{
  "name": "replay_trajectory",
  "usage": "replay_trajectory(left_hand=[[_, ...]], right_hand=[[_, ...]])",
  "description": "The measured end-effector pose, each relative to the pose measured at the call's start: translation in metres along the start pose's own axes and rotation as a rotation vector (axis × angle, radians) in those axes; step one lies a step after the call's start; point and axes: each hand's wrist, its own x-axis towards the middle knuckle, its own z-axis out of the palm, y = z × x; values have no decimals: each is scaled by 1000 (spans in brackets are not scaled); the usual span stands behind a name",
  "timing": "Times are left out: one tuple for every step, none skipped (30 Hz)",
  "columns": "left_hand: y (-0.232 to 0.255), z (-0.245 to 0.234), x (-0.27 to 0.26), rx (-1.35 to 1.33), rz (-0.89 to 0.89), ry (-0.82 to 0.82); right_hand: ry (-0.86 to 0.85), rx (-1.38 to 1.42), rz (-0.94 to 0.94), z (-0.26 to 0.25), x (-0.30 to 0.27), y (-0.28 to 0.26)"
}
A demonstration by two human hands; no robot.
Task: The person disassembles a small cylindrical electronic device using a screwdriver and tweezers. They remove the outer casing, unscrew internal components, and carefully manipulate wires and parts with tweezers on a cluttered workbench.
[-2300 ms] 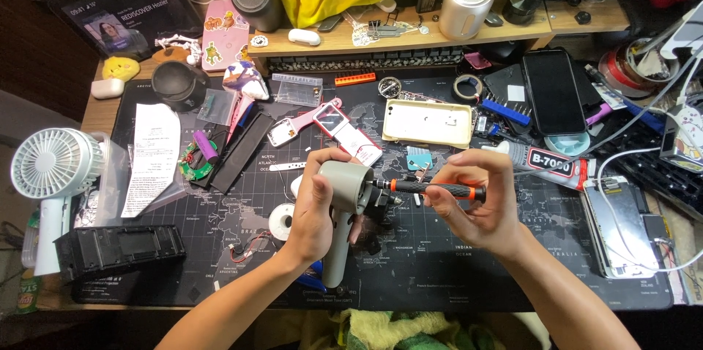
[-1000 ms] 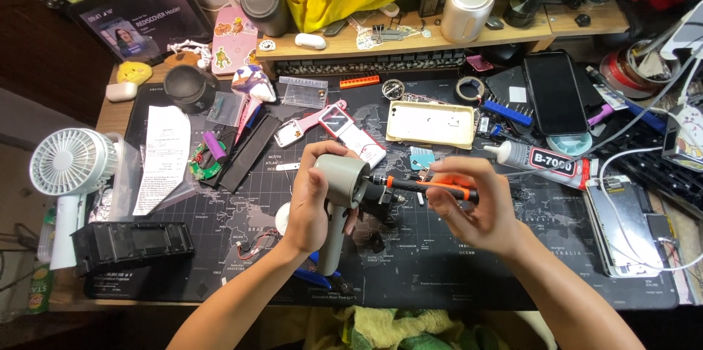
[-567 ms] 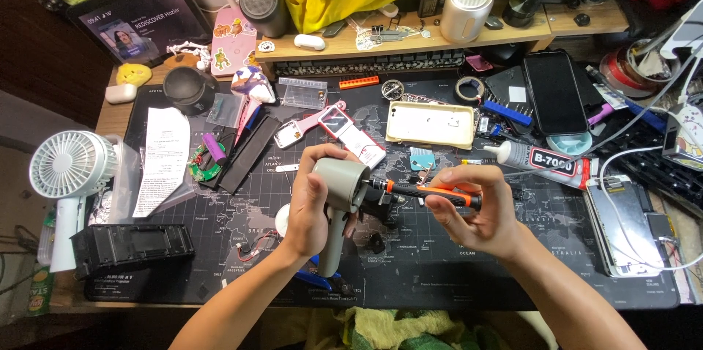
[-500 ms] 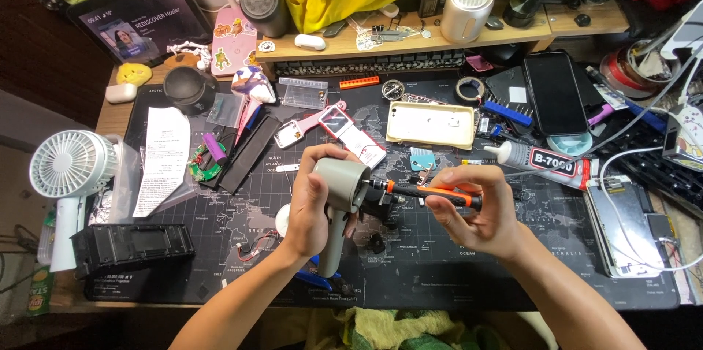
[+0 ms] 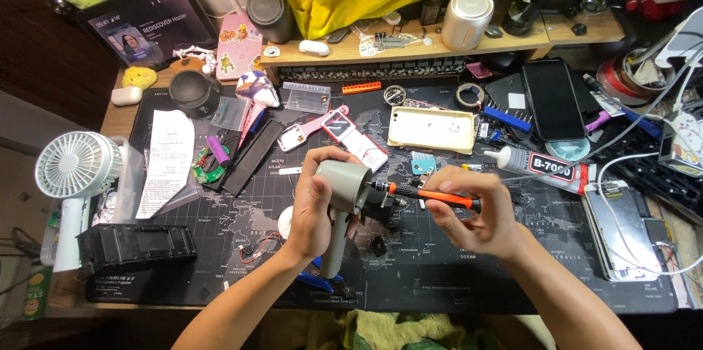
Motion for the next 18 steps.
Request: replay_trajectory(left_hand=[[0, 0, 1, 0, 4, -2], [1, 0, 2, -12, 13, 3], [1, 1, 4, -24, 23, 8], [1, 0, 4, -24, 26, 6], [1, -1, 4, -6, 53, 19], [0, -2, 5, 12, 80, 32], [1, -3, 4, 13, 81, 29], [1, -3, 4, 43, 102, 22], [1, -4, 5, 74, 122, 12], [2, -3, 6, 75, 121, 6], [4, -3, 5, 102, 130, 12], [6, -2, 5, 129, 139, 17], [6, -2, 7, 130, 139, 16], [6, -3, 8, 137, 126, 9], [6, -3, 9, 143, 113, 2], [5, -4, 8, 144, 112, 1], [4, -5, 8, 141, 107, -3], [3, -6, 9, 138, 103, -8]], right_hand=[[-1, -2, -4, -1, 4, -5], [-25, -138, 61, -2, 7, -10], [-50, -274, 125, -3, 11, -16], [-50, -276, 121, -3, 13, -15], [-105, -346, 208, -3, 15, -15], [-161, -415, 295, -3, 16, -14], [-159, -416, 294, -1, 16, -13], [-162, -381, 355, 0, 16, -11], [-161, -347, 417, 2, 15, -9], [-156, -350, 417, 2, 15, -11], [-141, -345, 410, 2, 16, -14], [-125, -340, 404, 3, 17, -16], [-124, -340, 404, 2, 16, -16], [-122, -342, 394, 1, 16, -17], [-120, -344, 386, 1, 16, -17], [-118, -343, 387, 1, 15, -17], [-118, -361, 375, 1, 14, -16], [-117, -378, 364, 1, 14, -16]])
